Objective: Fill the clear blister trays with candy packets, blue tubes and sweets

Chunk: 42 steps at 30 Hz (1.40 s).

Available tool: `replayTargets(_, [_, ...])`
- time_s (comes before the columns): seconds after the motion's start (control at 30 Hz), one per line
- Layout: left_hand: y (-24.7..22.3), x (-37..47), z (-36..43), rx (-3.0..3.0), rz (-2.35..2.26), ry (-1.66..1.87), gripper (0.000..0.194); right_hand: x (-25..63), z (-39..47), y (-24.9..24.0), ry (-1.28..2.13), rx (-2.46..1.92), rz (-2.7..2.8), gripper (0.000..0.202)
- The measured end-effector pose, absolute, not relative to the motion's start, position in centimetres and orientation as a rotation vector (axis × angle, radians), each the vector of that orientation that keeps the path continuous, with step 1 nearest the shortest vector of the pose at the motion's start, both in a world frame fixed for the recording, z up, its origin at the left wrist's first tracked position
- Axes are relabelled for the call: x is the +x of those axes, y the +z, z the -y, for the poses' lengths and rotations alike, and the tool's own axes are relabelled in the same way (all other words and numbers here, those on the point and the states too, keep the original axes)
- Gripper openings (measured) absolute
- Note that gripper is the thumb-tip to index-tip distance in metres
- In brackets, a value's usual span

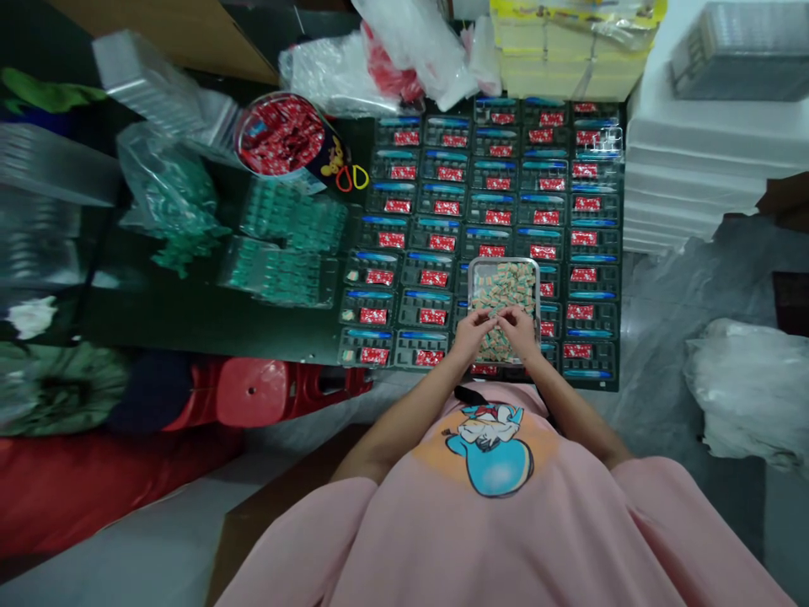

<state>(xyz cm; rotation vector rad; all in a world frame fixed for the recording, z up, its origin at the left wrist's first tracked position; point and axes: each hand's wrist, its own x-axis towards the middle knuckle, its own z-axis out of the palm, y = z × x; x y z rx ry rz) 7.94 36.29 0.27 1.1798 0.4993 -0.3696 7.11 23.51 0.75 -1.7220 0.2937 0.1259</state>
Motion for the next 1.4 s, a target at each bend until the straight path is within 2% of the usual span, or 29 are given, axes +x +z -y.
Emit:
replayTargets(0.17, [0.5,8.3,-37.4,1.145,-0.518,-0.432,0.040,7.4,-23.0,1.2,0.083,-1.724,-0.211,0.030])
replayTargets(0.33, [1.0,8.7,-38.1,1.008,-0.531,-0.517,0.039,8.0,-22.7,1.7,0.122,-1.739,-0.149,0.024])
replayTargets(0.67, [0.8,9.0,-38.5,0.839,-0.620,-0.534,0.036,8.1,-23.4,2.4,0.041,-1.577,-0.417,0.027])
replayTargets(1.0, [0.4,8.1,-38.7,0.850,-0.631,-0.502,0.032,7.1,-24.0,0.9,0.208,-1.590,-0.235,0.025])
replayTargets(1.23, [-0.5,8.4,-41.6,0.908,-0.728,-0.383,0.035,9.8,-21.5,-0.6,0.295,-2.122,-0.082,0.017])
replayTargets(1.4, [-0.5,7.6,-41.4,0.965,-0.713,-0.427,0.040,11.2,-23.1,-1.2,0.465,-2.520,0.074,0.018])
